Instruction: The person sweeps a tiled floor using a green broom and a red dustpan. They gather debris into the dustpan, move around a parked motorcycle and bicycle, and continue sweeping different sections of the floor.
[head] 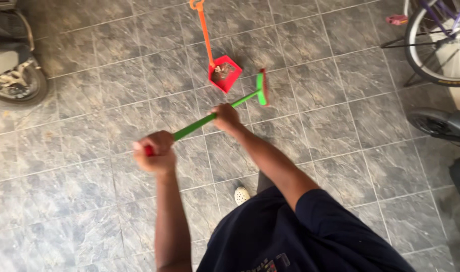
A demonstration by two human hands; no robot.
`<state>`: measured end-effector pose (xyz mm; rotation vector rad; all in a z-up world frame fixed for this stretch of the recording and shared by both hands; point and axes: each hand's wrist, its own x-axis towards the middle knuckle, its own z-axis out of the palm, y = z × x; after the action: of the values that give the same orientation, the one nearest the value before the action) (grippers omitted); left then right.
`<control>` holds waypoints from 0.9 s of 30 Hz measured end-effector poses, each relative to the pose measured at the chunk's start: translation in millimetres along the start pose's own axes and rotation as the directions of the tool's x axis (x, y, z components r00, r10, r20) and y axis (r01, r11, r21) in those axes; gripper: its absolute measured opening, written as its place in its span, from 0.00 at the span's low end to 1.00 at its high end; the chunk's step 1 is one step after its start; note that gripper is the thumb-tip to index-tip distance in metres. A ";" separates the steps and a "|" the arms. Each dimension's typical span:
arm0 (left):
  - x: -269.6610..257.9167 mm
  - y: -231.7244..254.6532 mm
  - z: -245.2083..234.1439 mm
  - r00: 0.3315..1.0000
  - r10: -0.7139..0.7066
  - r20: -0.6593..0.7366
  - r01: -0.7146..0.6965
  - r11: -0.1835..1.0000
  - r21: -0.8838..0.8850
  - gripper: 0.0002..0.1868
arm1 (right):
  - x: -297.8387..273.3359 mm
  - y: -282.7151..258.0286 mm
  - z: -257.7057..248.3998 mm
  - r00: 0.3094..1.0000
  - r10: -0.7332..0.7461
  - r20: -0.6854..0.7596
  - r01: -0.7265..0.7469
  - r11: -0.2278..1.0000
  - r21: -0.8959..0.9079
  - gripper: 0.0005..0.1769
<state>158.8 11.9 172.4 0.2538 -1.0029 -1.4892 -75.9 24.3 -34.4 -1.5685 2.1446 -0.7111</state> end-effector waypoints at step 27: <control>59.2 -134.2 59.6 0.991 0.131 -0.022 -0.123 0.965 0.230 0.24 | 105.5 85.2 -25.7 0.975 -0.218 -0.039 0.222 0.952 0.209 0.12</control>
<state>11.5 -34.2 137.4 0.3733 -1.1412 -1.2493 -186.8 -51.0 -66.9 -1.7037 1.8492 -0.9916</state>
